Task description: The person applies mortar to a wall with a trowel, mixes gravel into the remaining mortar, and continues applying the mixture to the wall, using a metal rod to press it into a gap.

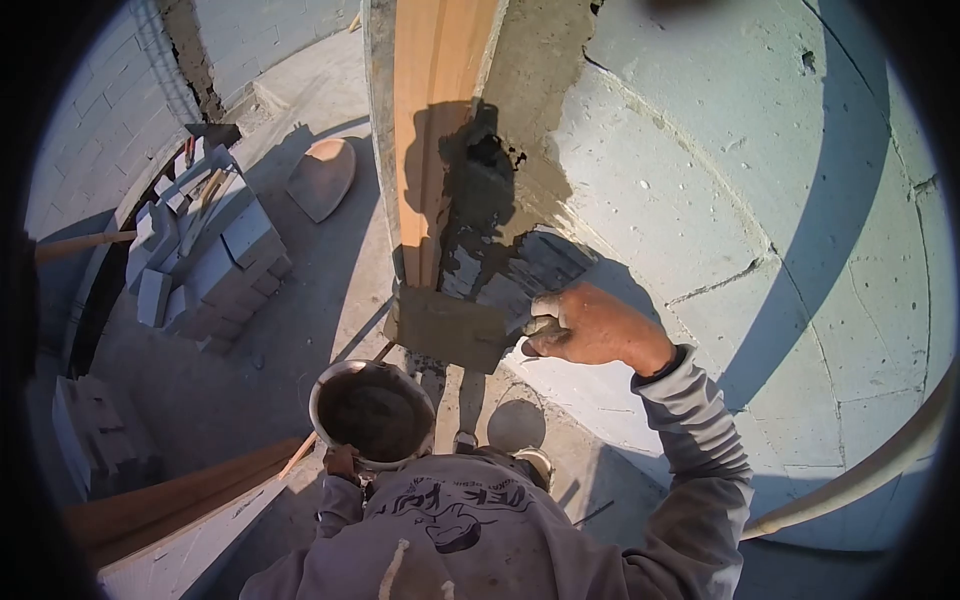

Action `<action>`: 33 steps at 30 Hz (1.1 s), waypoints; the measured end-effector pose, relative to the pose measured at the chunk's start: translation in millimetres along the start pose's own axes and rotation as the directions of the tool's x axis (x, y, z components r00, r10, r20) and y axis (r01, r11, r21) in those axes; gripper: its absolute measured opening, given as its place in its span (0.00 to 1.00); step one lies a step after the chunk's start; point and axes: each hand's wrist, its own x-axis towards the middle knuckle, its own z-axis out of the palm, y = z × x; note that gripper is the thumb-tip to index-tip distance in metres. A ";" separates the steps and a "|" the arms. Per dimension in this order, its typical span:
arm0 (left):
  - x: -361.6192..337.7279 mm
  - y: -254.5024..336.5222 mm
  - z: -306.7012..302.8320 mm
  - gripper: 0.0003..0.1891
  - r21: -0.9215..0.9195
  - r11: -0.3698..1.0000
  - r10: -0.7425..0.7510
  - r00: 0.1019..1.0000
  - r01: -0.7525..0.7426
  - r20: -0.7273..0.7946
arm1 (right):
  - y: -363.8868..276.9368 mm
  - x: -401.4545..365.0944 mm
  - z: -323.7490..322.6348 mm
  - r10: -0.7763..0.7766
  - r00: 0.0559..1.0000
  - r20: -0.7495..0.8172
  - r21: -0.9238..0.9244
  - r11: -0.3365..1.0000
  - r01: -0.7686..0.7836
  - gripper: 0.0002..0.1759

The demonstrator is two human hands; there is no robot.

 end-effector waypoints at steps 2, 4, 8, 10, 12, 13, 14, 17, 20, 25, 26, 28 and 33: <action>-5.2 5.6 -3.5 0.11 -0.036 0.999 -0.004 1.000 0.004 -0.020 | 2.7 10.1 -17.6 -0.023 0.996 0.081 -0.011 1.000 0.024 0.23; 2.9 -4.0 -8.0 0.10 -0.037 0.999 0.018 0.999 -0.020 -0.050 | 9.7 23.1 -47.9 0.423 0.906 0.011 0.491 0.787 -0.373 0.23; 21.6 -15.6 -7.9 0.08 -0.080 0.996 -0.039 0.999 0.040 0.004 | 0.2 36.0 -75.2 0.480 0.871 -0.105 0.420 0.815 -0.399 0.22; 32.6 -26.6 -18.4 0.07 -0.040 0.991 -0.124 0.992 0.125 0.029 | 4.0 37.6 -59.8 0.432 0.892 -0.129 0.324 0.869 -0.374 0.22; 29.6 -25.1 -15.7 0.07 -0.027 0.992 -0.122 0.992 0.122 0.010 | 10.4 36.7 -44.4 0.415 0.893 -0.175 0.259 0.894 -0.365 0.23; 24.8 -23.7 -16.8 0.07 -0.018 0.993 -0.120 0.993 0.120 0.003 | 9.1 34.5 -39.6 0.445 0.883 -0.149 0.287 0.874 -0.392 0.24; 23.3 -20.3 -15.6 0.07 -0.006 0.994 -0.112 0.994 0.112 -0.001 | 5.6 33.5 -37.8 0.477 0.870 -0.128 0.317 0.851 -0.419 0.24; 21.3 -18.3 -15.0 0.07 -0.010 0.995 -0.103 0.994 0.103 0.034 | 4.2 35.6 -38.2 0.480 0.864 -0.156 0.299 0.856 -0.422 0.24; 23.7 -21.9 -12.7 0.07 -0.052 0.999 -0.012 0.998 0.015 0.067 | -1.0 44.5 -56.7 0.321 0.894 -0.314 -0.103 0.924 -0.368 0.22; 46.8 -38.3 -1.5 0.08 0.026 0.999 0.034 0.999 -0.035 0.043 | -45.7 45.2 -79.2 0.291 0.885 -0.362 -0.450 0.777 -0.440 0.22; 47.3 -38.2 -1.6 0.10 0.044 0.994 0.097 0.995 -0.098 0.030 | -49.3 45.3 -82.3 0.297 0.883 -0.363 -0.448 0.776 -0.445 0.22; 46.2 -37.1 -1.1 0.10 0.033 0.998 0.061 0.998 -0.062 0.022 | -53.1 47.8 -87.8 0.336 0.868 -0.365 -0.402 0.784 -0.473 0.22; 39.4 -38.1 -0.9 0.09 -0.009 1.000 0.008 0.999 -0.007 0.037 | -62.2 35.8 -85.5 0.365 0.860 -0.357 -0.358 0.797 -0.487 0.22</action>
